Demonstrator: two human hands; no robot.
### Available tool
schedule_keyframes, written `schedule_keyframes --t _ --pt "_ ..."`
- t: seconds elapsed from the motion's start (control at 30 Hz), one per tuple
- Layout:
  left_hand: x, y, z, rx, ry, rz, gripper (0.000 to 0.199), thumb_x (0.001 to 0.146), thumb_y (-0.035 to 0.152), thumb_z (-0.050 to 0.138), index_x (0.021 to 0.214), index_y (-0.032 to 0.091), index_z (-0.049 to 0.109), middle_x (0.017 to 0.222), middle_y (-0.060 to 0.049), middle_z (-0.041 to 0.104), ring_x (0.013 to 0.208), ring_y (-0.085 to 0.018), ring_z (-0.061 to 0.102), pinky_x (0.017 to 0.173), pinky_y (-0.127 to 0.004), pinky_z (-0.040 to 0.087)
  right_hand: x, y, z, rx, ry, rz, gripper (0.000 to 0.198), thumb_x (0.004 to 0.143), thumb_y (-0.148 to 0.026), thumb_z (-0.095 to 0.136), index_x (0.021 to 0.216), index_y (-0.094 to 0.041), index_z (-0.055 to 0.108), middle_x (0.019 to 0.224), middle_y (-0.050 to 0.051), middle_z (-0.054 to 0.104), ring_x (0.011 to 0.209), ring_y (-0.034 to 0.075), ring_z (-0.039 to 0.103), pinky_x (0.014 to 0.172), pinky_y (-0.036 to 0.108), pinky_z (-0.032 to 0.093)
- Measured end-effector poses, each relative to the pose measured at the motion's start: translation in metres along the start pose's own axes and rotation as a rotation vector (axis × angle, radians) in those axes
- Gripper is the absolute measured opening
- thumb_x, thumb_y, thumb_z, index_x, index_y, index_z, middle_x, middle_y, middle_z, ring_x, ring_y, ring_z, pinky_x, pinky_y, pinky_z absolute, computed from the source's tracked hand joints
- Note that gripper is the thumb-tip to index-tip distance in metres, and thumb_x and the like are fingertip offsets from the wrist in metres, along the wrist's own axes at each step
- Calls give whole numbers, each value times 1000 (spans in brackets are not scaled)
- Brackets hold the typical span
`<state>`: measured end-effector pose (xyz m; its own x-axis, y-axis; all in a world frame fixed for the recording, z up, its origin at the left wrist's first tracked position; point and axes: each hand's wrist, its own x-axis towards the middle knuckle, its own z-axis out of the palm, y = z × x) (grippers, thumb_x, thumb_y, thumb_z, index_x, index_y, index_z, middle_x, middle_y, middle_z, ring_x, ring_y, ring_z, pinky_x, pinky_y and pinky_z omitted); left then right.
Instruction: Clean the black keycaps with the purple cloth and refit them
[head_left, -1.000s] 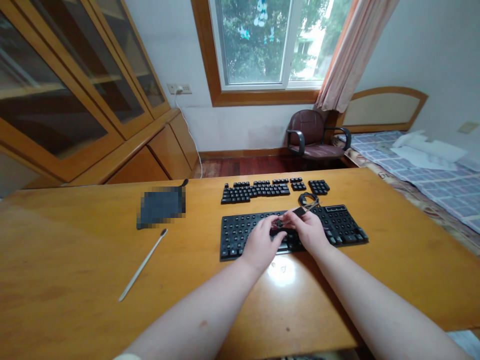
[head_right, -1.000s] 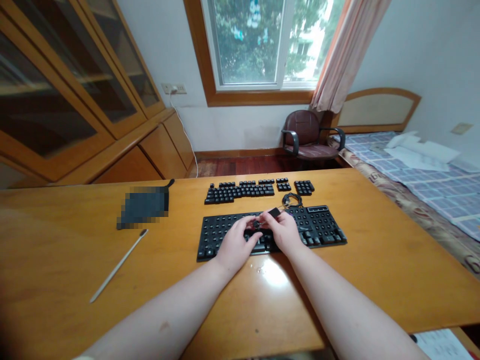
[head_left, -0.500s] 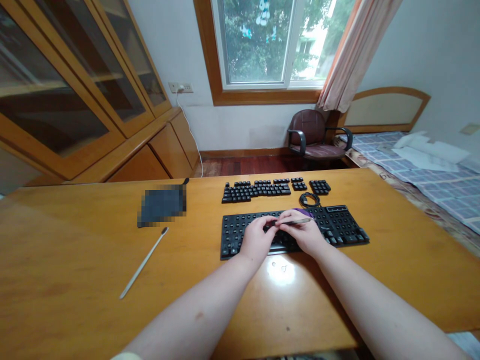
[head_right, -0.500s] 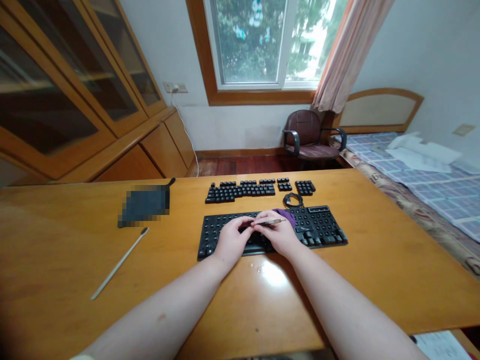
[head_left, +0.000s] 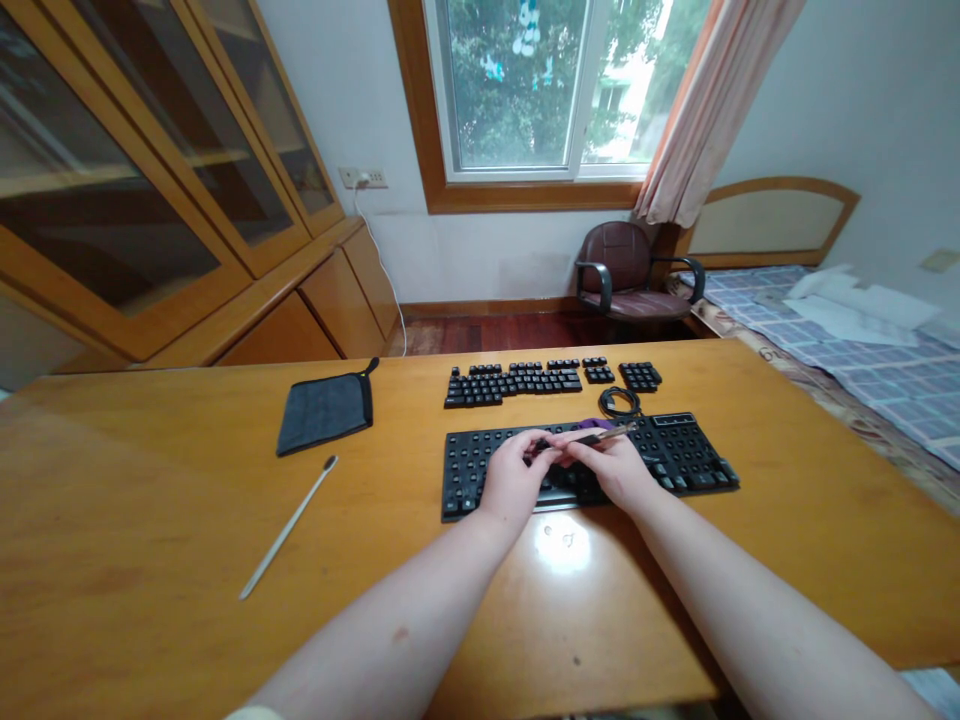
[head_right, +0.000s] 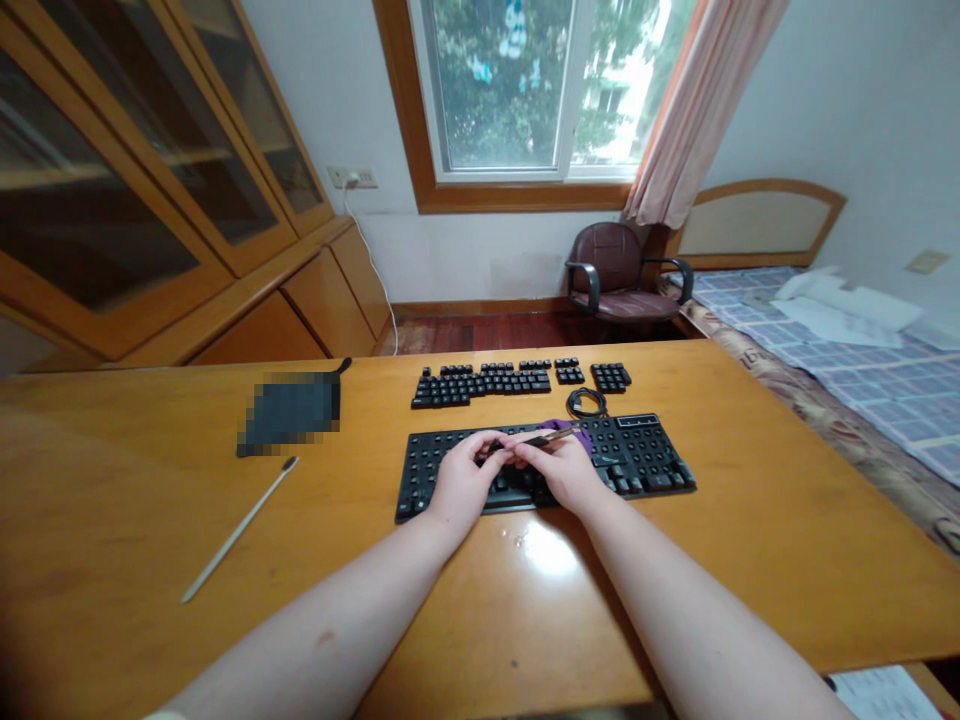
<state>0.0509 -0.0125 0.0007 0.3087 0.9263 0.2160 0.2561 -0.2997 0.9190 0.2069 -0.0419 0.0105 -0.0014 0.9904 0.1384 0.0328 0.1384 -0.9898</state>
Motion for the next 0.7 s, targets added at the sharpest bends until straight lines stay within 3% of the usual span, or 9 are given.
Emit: schedule_keyframes --t 0.23,0.47,0.53,0.6,0.7 --pt "3 0 -2 4 -33 52 23 82 28 51 99 20 66 97 -5 67 91 -18 60 85 -33 46 3 4 -4 -64 62 20 24 75 -38 61 82 -16 69 76 5 68 66 17 63 69 33 52" --pt "5 -4 0 -69 50 3 21 79 26 55 96 20 67 95 -6 66 86 -17 60 82 -31 47 4 4 -2 -220 101 -197 19 76 -35 61 75 -18 69 94 8 65 92 20 60 86 35 46" --pt "6 -6 2 -129 106 -27 22 77 24 58 97 19 66 93 -6 65 83 -15 60 81 -30 48 7 1 -13 -236 212 -193 26 82 -38 52 78 -18 67 97 8 64 91 20 60 86 35 45" --pt "6 -7 4 -197 148 -49 22 75 22 60 95 18 66 94 -6 63 84 -14 60 82 -29 47 10 -3 -37 -336 429 -169 32 86 -41 42 89 -17 64 89 9 65 82 20 62 80 37 47" --pt "6 -7 6 -309 162 -92 21 73 19 61 93 16 64 95 -7 62 86 -14 60 84 -29 47 11 -6 -92 -840 777 -19 34 87 -32 37 108 -15 59 95 13 63 91 25 59 82 41 44"
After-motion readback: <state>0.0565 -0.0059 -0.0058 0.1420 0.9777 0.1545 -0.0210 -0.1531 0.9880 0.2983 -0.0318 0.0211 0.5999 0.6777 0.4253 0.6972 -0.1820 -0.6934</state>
